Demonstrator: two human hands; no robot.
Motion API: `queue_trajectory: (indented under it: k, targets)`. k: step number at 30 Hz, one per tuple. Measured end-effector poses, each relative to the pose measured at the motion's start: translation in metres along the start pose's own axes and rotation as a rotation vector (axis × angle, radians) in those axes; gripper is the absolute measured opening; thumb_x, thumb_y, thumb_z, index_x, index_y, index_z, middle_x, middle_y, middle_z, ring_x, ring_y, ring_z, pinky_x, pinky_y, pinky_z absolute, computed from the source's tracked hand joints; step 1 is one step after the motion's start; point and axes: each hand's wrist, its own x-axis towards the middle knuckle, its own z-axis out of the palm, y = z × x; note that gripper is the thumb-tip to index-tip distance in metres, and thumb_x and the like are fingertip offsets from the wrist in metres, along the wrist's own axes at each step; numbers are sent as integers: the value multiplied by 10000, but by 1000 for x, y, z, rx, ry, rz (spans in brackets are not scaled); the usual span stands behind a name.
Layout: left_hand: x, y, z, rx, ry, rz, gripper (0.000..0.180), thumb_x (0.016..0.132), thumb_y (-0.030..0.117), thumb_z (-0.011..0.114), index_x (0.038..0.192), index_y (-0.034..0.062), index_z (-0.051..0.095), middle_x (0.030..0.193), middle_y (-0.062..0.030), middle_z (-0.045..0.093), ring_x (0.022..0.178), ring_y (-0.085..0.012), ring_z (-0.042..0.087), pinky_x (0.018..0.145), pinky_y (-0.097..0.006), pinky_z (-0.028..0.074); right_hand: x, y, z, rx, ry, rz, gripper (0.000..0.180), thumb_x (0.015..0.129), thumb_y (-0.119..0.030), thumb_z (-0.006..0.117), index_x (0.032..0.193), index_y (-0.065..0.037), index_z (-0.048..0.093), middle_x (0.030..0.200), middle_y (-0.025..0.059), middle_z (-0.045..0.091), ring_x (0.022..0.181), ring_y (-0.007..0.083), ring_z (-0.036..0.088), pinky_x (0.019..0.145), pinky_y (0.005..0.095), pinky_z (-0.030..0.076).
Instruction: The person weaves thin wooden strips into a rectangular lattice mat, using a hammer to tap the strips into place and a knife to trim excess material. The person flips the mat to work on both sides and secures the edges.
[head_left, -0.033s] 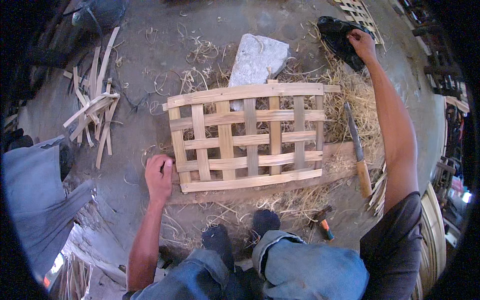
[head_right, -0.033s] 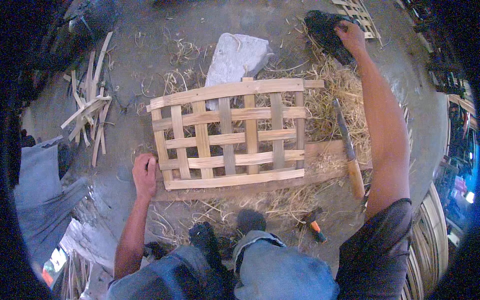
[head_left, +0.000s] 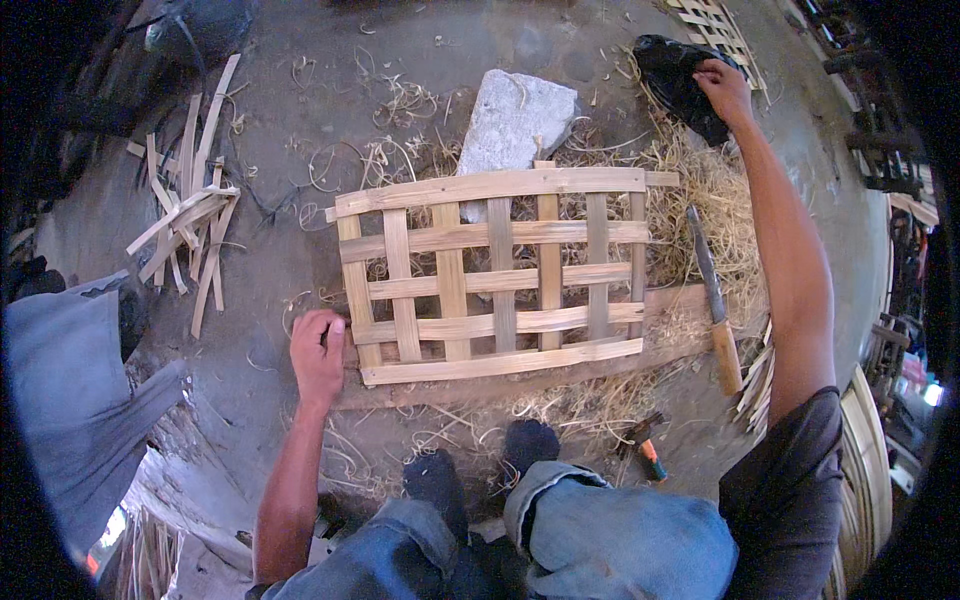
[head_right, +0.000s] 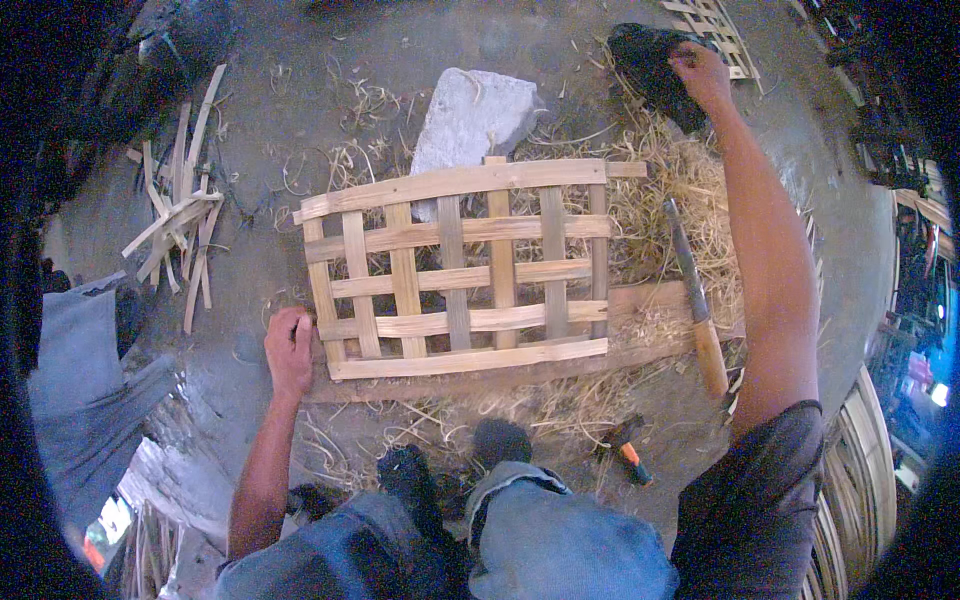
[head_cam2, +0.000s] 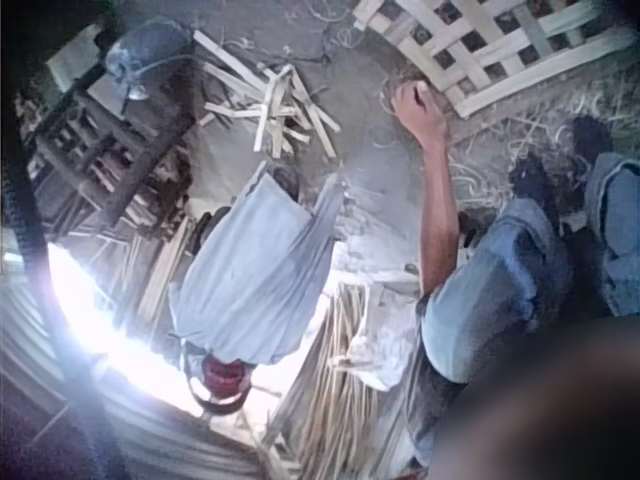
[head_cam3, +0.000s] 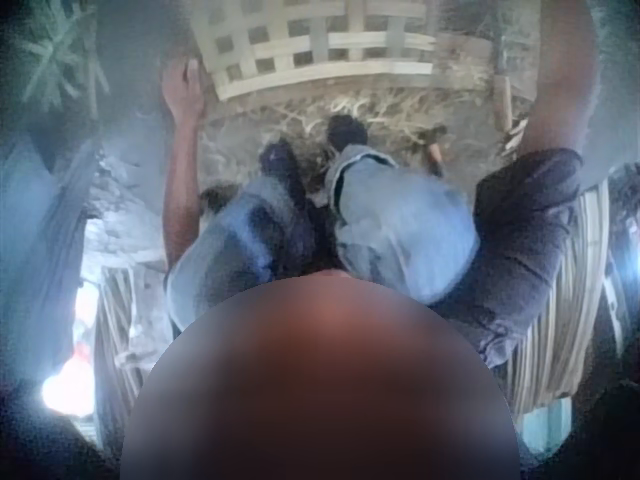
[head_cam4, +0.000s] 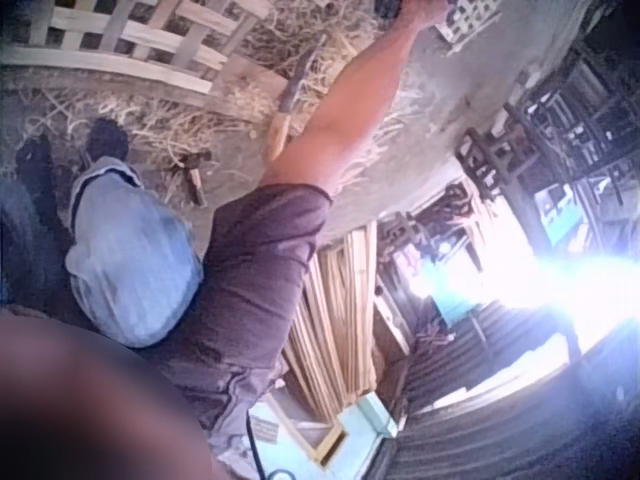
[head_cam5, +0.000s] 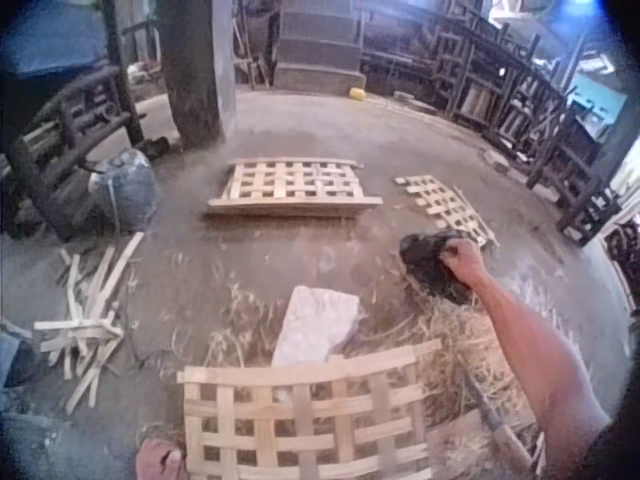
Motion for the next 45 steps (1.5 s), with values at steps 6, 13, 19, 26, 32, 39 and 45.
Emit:
queue_trajectory:
  k: [6,13,19,26,32,39,45]
  targets:
    - [-5,1,-6,13,-13,-62,253,945,240,557,872,8,629,902,-132,629,871,-322,565,822,-395,430,-40,-49,-24,429,129,176,444,824,-244,764,1108,44,582,882,107,731,721,175,683,672,302,541]
    - [8,-3,13,106,273,167,225,926,240,577,1038,52,629,966,-125,631,943,-327,584,870,-426,442,-97,8,-142,612,429,124,289,947,-192,612,1150,14,595,1119,115,654,1041,151,603,805,283,514]
    - [-62,99,-4,-456,-262,-17,219,873,153,665,1064,51,633,988,-109,656,929,-275,638,840,-368,506,-369,-251,-74,838,-271,465,117,856,-64,677,915,-54,576,833,37,595,675,106,567,546,249,484]
    - [-100,155,31,-984,-790,-187,188,916,155,661,1045,22,632,981,-44,666,918,-103,612,828,-285,501,-474,-340,-26,1151,-317,414,151,802,14,752,899,-13,641,861,102,671,706,129,640,571,247,535]
    - [-112,149,49,-1137,-806,-225,168,910,138,681,1002,20,604,904,-5,618,839,-73,585,767,-243,495,-477,-344,-32,1092,-358,291,156,771,13,779,865,-22,660,883,92,669,778,145,641,662,263,530]
    - [-126,145,52,-1285,-911,-421,144,922,125,639,1045,55,610,1007,-36,623,966,-97,568,860,-291,484,-472,-334,-37,1039,-458,331,143,733,-13,798,844,-34,711,892,64,694,853,156,649,774,302,527]
    - [-96,113,23,-499,-333,190,131,923,111,560,1020,30,594,923,-129,600,847,-285,607,790,-399,489,-380,-150,-130,79,427,332,250,884,-146,657,1114,-48,654,1043,126,665,968,302,629,887,391,489]
